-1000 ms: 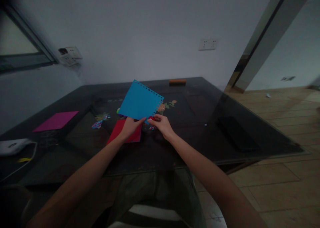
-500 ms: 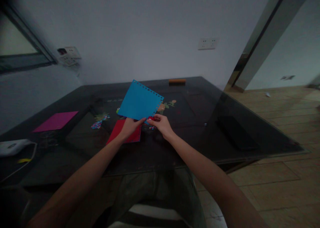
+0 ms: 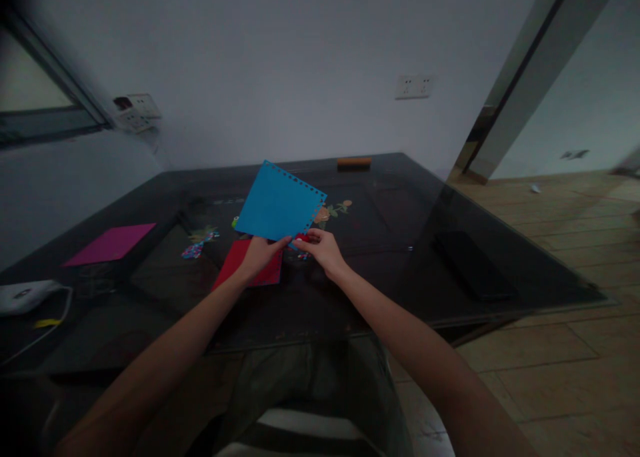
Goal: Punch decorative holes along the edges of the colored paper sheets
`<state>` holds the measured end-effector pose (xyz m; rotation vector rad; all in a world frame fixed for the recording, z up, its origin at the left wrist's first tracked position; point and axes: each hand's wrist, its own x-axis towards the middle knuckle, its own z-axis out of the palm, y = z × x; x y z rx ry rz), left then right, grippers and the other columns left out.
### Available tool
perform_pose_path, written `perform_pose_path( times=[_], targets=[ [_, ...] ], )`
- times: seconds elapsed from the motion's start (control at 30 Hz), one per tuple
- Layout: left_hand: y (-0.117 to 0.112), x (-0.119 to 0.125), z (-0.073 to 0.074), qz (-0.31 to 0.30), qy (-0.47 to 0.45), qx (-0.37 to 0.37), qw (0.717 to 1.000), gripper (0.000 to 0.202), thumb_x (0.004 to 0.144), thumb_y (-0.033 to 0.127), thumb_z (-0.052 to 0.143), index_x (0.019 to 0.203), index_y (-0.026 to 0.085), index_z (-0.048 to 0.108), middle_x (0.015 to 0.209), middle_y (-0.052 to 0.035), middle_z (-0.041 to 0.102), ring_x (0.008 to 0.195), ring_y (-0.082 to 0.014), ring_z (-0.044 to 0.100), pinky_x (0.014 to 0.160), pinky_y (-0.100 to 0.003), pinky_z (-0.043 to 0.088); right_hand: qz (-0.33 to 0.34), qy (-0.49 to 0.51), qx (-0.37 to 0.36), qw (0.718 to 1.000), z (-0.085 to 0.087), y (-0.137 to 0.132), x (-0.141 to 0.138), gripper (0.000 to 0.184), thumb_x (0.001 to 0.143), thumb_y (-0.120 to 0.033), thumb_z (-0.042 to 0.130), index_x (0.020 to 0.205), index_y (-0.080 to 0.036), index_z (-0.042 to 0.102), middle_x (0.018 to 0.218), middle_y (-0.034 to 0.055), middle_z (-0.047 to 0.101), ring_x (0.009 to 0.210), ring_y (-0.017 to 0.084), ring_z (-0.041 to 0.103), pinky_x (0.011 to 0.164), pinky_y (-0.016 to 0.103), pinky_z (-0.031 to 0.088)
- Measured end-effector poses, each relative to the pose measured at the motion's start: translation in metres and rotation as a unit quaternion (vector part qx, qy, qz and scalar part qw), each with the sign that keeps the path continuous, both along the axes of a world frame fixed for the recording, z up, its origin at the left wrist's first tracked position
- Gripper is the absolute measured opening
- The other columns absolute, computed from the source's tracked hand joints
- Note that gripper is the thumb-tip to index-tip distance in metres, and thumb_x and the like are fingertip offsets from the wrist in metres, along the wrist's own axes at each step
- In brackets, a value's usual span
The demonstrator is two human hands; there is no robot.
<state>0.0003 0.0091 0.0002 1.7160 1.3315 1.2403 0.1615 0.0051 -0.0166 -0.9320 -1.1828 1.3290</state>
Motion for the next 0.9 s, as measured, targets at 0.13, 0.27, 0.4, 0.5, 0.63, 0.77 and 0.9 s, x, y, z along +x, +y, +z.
perform_pose_path(
  times=[0.13,0.27,0.4,0.5,0.63,0.77,0.9],
  targets=[
    [0.0008,-0.0008,-0.0016,0.002,-0.002,0.004,1.0,0.021,0.072,0.025,0.067,0.089,0.013,0.067,0.089,-0.0102,0.073,0.083,-0.0231,0.068,0.076,-0.033,0.054,-0.001,0.009,-0.007,1.0,0.0003,0.0001,-0.0001,0.03,0.052,-0.029,0.081,0.074,-0.018,0.064,0.075,0.0014,0.066,0.071,0.015,0.06,0.073,0.031,0.046],
    [0.0003,-0.0003,-0.0016,-0.009,-0.007,0.0,1.0,0.024,0.073,0.024,0.066,0.093,0.011,0.067,0.092,-0.0114,0.073,0.08,-0.0226,0.068,0.074,-0.033,0.055,-0.003,0.007,-0.009,1.0,0.001,-0.0001,-0.0004,0.031,0.051,-0.031,0.081,0.073,-0.019,0.063,0.074,0.0013,0.066,0.07,0.015,0.06,0.07,0.03,0.047],
    [-0.0018,0.0018,0.0004,-0.013,-0.021,-0.02,0.999,0.026,0.074,0.022,0.066,0.097,0.011,0.066,0.092,-0.0112,0.073,0.08,-0.022,0.069,0.071,-0.031,0.056,-0.004,0.0,-0.003,1.0,0.0006,0.0002,-0.0004,0.031,0.05,-0.033,0.081,0.072,-0.019,0.063,0.073,0.0009,0.066,0.069,0.015,0.06,0.069,0.03,0.047],
    [-0.0031,0.0027,0.0009,-0.016,-0.024,-0.029,0.999,0.025,0.074,0.022,0.066,0.096,0.011,0.067,0.092,-0.0105,0.073,0.079,-0.0215,0.069,0.07,-0.03,0.056,-0.004,-0.004,-0.001,1.0,-0.0002,0.0009,-0.0002,0.031,0.05,-0.033,0.081,0.07,-0.019,0.062,0.071,0.0001,0.065,0.067,0.014,0.059,0.069,0.03,0.046],
    [-0.004,0.0031,-0.0002,-0.024,-0.028,-0.031,0.999,0.025,0.075,0.022,0.066,0.097,0.011,0.066,0.09,-0.0104,0.073,0.075,-0.0208,0.07,0.07,-0.029,0.055,-0.004,-0.005,0.005,1.0,0.0001,0.0008,0.0008,0.03,0.051,-0.033,0.08,0.067,-0.019,0.06,0.069,-0.0001,0.064,0.067,0.015,0.059,0.069,0.031,0.046],
    [-0.0056,0.0041,-0.0001,-0.03,-0.031,-0.027,0.999,0.026,0.075,0.022,0.066,0.099,0.011,0.066,0.091,-0.0112,0.073,0.073,-0.0206,0.07,0.072,-0.03,0.055,0.011,-0.002,0.017,1.0,0.0018,-0.0013,0.0021,0.029,0.053,-0.033,0.079,0.069,-0.018,0.06,0.071,0.0012,0.065,0.068,0.015,0.06,0.071,0.032,0.045],
    [-0.0071,0.0049,0.0005,-0.031,-0.034,-0.023,0.999,0.027,0.075,0.023,0.065,0.101,0.012,0.066,0.094,-0.0109,0.073,0.075,-0.0213,0.07,0.072,-0.03,0.055,0.002,0.004,0.024,1.0,0.0012,-0.0017,0.0021,0.029,0.053,-0.033,0.08,0.069,-0.018,0.06,0.07,0.0013,0.064,0.067,0.015,0.059,0.071,0.032,0.046]
  ],
)
